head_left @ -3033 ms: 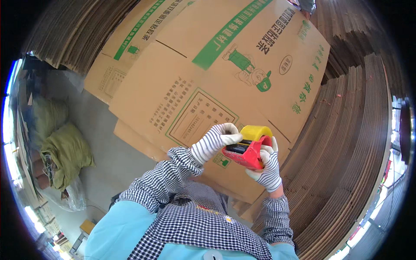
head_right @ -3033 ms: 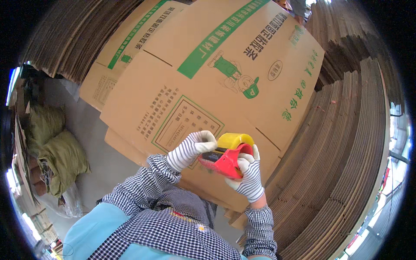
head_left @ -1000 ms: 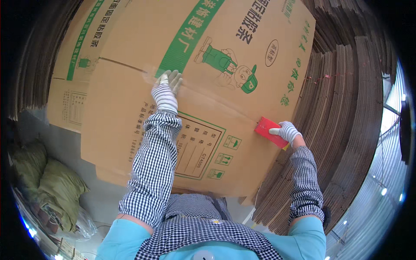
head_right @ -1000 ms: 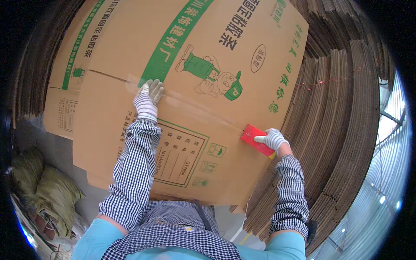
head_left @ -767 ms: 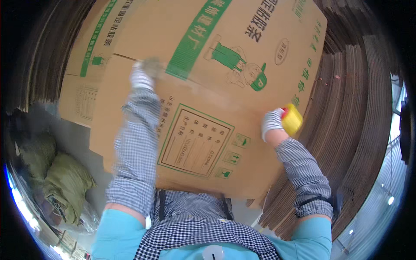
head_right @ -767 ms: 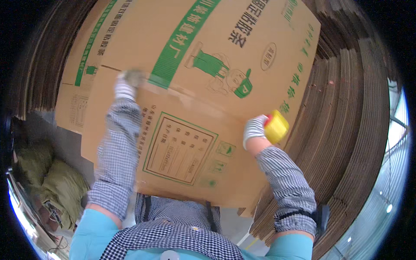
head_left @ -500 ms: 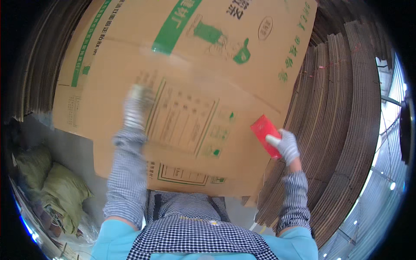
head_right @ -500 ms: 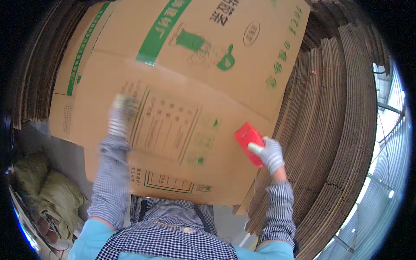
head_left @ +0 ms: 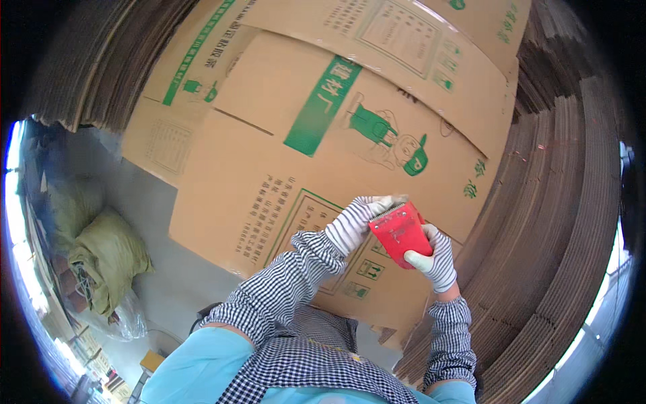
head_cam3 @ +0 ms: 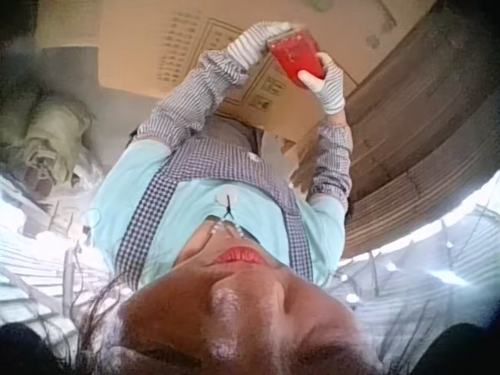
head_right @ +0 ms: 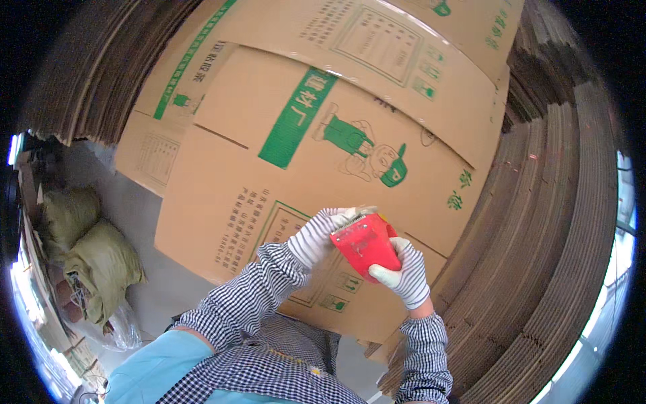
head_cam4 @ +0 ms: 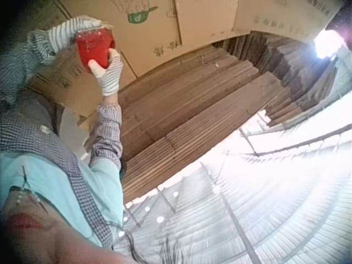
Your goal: Taping and stacking large cardboard sheets and boxes using a hand-held tape dispenser.
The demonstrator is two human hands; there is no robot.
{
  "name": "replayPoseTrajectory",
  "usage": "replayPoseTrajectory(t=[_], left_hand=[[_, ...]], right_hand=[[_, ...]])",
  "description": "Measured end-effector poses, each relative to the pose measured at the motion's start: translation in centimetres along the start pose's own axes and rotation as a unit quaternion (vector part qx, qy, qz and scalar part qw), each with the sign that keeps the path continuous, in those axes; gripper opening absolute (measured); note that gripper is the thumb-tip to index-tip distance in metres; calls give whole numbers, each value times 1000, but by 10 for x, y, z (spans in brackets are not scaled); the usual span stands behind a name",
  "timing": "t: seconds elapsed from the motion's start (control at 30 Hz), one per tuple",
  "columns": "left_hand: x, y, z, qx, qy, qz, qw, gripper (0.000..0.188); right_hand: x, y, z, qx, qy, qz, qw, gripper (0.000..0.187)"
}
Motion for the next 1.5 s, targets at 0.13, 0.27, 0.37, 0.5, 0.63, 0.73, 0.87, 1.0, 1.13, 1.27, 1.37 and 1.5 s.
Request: replayPoseTrajectory(t=[0.13,0.27,0.37,0.5,0.63,0.73,0.87,1.0,1.13,1.27,1.37,1.5], left_hand=[[2,-27,-20,-20,13,-57,998,36],[0,-44,-26,-112,6,-62,992,34],[14,-83,-34,-19,-4,-146,989,43],[-3,-191,-121,174,277,-439,837,32],[-26,-179,-185,657,364,-497,435,37],[-39,-195,-206,691,231,-609,313,57],[-59,-228,-213,68,419,-455,783,61],[8,-237,-133,-141,204,-319,915,52],[22,-224,-116,-78,230,-341,908,51],[18,-221,-116,-89,208,-358,906,49],[15,-221,-131,-73,174,-364,912,54],[23,-239,-175,-71,191,-331,921,49]], right_hand=[[29,23,15,-4,3,58,998,66],[45,41,22,27,9,83,996,66],[63,54,32,-65,-11,125,990,68],[89,25,6,-219,20,148,964,73],[115,14,-29,-356,88,167,915,74],[125,13,-46,-393,129,164,896,75],[127,17,-32,-445,149,187,863,80],[154,66,-17,-462,74,231,853,74],[79,-32,-69,-257,131,218,932,65],[46,-103,-125,-388,251,191,866,67],[67,-105,-120,-550,278,192,764,65],[101,-17,-52,-674,178,216,684,42]])
Point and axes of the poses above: each hand's wrist, its own x-axis towards the middle knuckle, its own y-axis out of the palm, z = x × y, the point moved 8 cm from there along x, towards the middle knuckle, and after that the axes turned 7 degrees about -z, right-handed, at the moved point
